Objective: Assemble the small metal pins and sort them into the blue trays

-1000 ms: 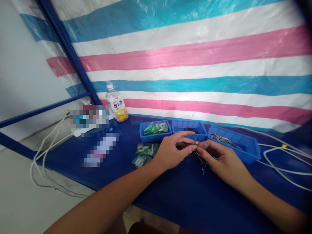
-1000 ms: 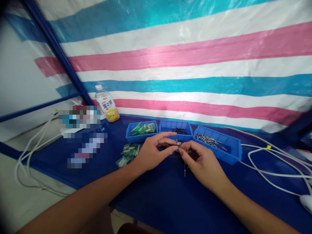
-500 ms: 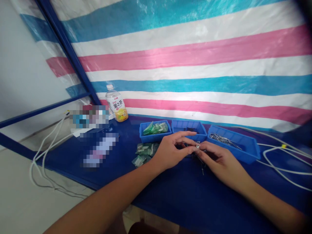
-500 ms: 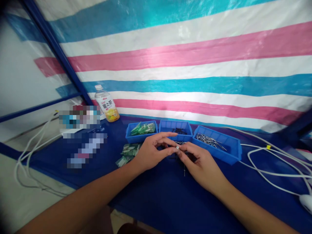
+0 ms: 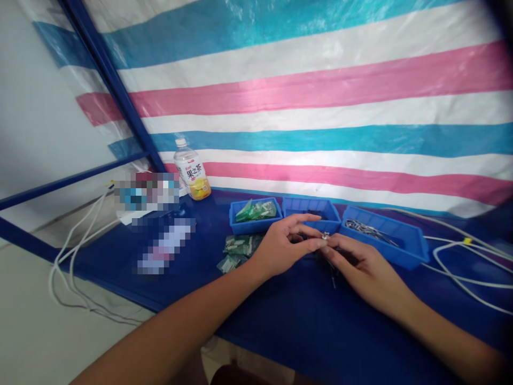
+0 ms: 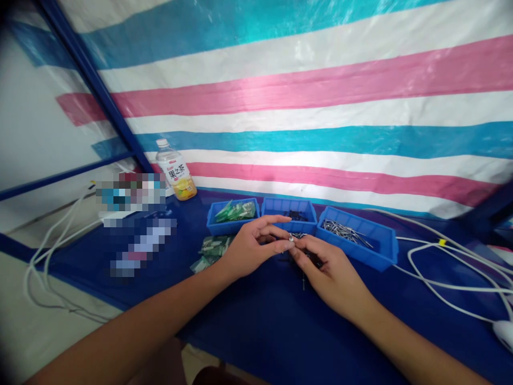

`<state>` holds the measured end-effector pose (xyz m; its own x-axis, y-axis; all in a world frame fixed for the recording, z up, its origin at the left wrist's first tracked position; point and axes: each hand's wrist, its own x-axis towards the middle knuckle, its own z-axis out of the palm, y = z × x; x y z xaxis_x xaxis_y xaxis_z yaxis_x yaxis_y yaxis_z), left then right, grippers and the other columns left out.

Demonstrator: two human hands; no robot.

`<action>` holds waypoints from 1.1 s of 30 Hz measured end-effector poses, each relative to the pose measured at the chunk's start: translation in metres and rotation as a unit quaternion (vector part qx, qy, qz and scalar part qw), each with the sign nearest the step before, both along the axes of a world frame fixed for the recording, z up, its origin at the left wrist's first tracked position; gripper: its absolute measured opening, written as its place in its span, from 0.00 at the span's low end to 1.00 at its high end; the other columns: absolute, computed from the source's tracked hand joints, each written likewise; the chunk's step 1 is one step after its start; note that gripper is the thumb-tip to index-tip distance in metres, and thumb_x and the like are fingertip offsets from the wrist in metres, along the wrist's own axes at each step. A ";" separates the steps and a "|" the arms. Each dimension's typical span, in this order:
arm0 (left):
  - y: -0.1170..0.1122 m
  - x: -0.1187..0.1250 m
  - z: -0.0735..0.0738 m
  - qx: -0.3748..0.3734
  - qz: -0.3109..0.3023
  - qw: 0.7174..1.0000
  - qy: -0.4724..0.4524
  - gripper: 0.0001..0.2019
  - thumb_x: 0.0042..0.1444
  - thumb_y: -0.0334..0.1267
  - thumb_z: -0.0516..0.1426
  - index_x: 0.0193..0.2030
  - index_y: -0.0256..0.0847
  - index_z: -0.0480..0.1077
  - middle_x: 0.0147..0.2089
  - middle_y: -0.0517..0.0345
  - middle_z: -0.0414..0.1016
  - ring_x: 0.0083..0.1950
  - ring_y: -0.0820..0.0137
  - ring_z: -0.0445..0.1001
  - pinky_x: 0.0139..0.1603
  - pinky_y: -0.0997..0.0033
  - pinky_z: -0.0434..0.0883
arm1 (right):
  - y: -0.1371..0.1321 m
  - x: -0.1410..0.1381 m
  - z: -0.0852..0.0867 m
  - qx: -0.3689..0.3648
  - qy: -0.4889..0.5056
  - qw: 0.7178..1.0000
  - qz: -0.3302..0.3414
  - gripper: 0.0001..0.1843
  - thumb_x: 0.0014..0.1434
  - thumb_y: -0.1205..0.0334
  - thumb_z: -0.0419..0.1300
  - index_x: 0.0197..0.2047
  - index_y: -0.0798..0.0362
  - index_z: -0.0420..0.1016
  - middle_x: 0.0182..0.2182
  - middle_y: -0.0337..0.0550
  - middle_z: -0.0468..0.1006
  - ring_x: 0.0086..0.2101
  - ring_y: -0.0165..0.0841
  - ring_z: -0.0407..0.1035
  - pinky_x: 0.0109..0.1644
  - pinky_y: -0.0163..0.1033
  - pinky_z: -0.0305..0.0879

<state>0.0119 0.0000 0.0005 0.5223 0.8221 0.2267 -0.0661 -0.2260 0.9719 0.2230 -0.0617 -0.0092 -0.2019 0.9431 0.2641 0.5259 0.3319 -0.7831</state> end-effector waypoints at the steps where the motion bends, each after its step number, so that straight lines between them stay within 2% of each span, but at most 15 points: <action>1: 0.000 0.000 0.000 -0.002 0.002 1.000 -0.001 0.27 0.61 0.41 0.70 0.66 0.41 0.75 0.50 0.47 0.88 0.45 0.64 0.86 0.47 0.68 0.80 | 0.000 0.000 0.000 -0.005 0.007 1.000 0.001 0.18 0.76 0.44 0.56 0.51 0.44 0.83 0.41 0.43 0.84 0.43 0.42 0.76 0.45 0.44 0.72; 5: 0.002 0.002 -0.002 0.007 0.034 0.999 -0.015 0.25 0.61 0.42 0.70 0.63 0.39 0.75 0.53 0.45 0.86 0.52 0.61 0.85 0.52 0.64 0.80 | 0.002 0.000 -0.001 -0.033 0.060 0.997 -0.023 0.19 0.74 0.42 0.58 0.48 0.45 0.82 0.40 0.43 0.84 0.40 0.40 0.77 0.43 0.42 0.72; 8: 0.003 0.001 -0.003 0.047 0.079 0.995 0.025 0.20 0.63 0.41 0.68 0.59 0.38 0.76 0.52 0.45 0.86 0.51 0.61 0.85 0.54 0.61 0.80 | 0.004 0.001 0.001 -0.055 0.102 0.991 -0.073 0.21 0.72 0.39 0.59 0.41 0.47 0.81 0.32 0.41 0.80 0.31 0.35 0.72 0.33 0.38 0.67; 10: 0.003 0.000 -0.005 0.114 0.105 0.984 0.092 0.15 0.64 0.39 0.67 0.56 0.39 0.77 0.51 0.47 0.86 0.51 0.61 0.85 0.54 0.59 0.80 | 0.006 0.002 0.003 -0.070 0.130 0.985 -0.094 0.23 0.72 0.38 0.60 0.38 0.48 0.79 0.28 0.39 0.76 0.25 0.31 0.65 0.27 0.36 0.61; 12: 0.003 0.000 -0.006 0.201 0.116 0.960 0.155 0.12 0.65 0.37 0.66 0.53 0.41 0.79 0.52 0.49 0.86 0.53 0.60 0.83 0.59 0.55 0.78 | 0.009 0.004 0.003 -0.079 0.164 0.978 -0.101 0.22 0.71 0.38 0.61 0.41 0.48 0.80 0.28 0.38 0.75 0.24 0.30 0.62 0.25 0.36 0.58; 14: 0.002 0.000 -0.009 0.276 0.110 0.935 0.194 0.10 0.65 0.35 0.65 0.52 0.41 0.80 0.54 0.50 0.85 0.57 0.58 0.81 0.64 0.51 0.75 | 0.013 0.005 0.003 -0.084 0.197 0.971 -0.104 0.21 0.69 0.37 0.63 0.44 0.48 0.80 0.29 0.39 0.76 0.25 0.30 0.64 0.24 0.35 0.58; 16: 0.002 0.000 -0.011 0.314 0.098 0.918 0.220 0.09 0.65 0.35 0.65 0.52 0.42 0.81 0.56 0.51 0.85 0.61 0.56 0.79 0.65 0.50 0.72 | 0.017 0.006 0.001 -0.086 0.222 0.965 -0.109 0.22 0.67 0.37 0.65 0.45 0.48 0.81 0.29 0.40 0.77 0.26 0.31 0.66 0.25 0.35 0.61; 19: 0.001 0.000 -0.013 0.324 0.090 0.905 0.261 0.11 0.66 0.36 0.65 0.54 0.42 0.81 0.59 0.49 0.84 0.64 0.54 0.78 0.64 0.49 0.71 | 0.021 0.005 0.000 -0.084 0.274 0.950 -0.124 0.20 0.65 0.39 0.67 0.45 0.47 0.81 0.28 0.38 0.75 0.25 0.30 0.67 0.24 0.35 0.62; 24: 0.000 -0.003 -0.014 0.312 0.078 0.897 0.302 0.16 0.64 0.43 0.66 0.57 0.42 0.80 0.62 0.48 0.82 0.65 0.52 0.76 0.66 0.45 0.69 | 0.021 0.002 0.000 -0.062 0.377 0.905 -0.186 0.18 0.66 0.41 0.67 0.47 0.46 0.79 0.25 0.36 0.72 0.21 0.29 0.62 0.19 0.33 0.51; 28: 0.002 -0.004 -0.015 0.308 0.072 0.891 0.325 0.17 0.65 0.45 0.66 0.58 0.43 0.81 0.61 0.48 0.83 0.63 0.51 0.77 0.66 0.44 0.68 | 0.018 0.003 0.001 -0.088 0.367 0.907 -0.187 0.21 0.67 0.37 0.64 0.39 0.48 0.76 0.23 0.38 0.72 0.19 0.30 0.61 0.18 0.34 0.49; 33: 0.006 -0.005 -0.015 0.322 0.069 0.880 0.343 0.12 0.67 0.36 0.63 0.55 0.44 0.82 0.55 0.52 0.86 0.58 0.55 0.80 0.60 0.50 0.70 | 0.015 0.001 0.002 -0.120 0.354 0.912 -0.170 0.23 0.67 0.35 0.64 0.39 0.49 0.77 0.22 0.37 0.73 0.19 0.29 0.61 0.20 0.34 0.54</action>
<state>0.0067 0.0064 -0.0149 0.6229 0.7053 0.3385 0.5575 -0.7038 0.4404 0.2238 -0.0468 -0.0074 0.2538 0.9672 -0.0069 -0.0994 0.0190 -0.9949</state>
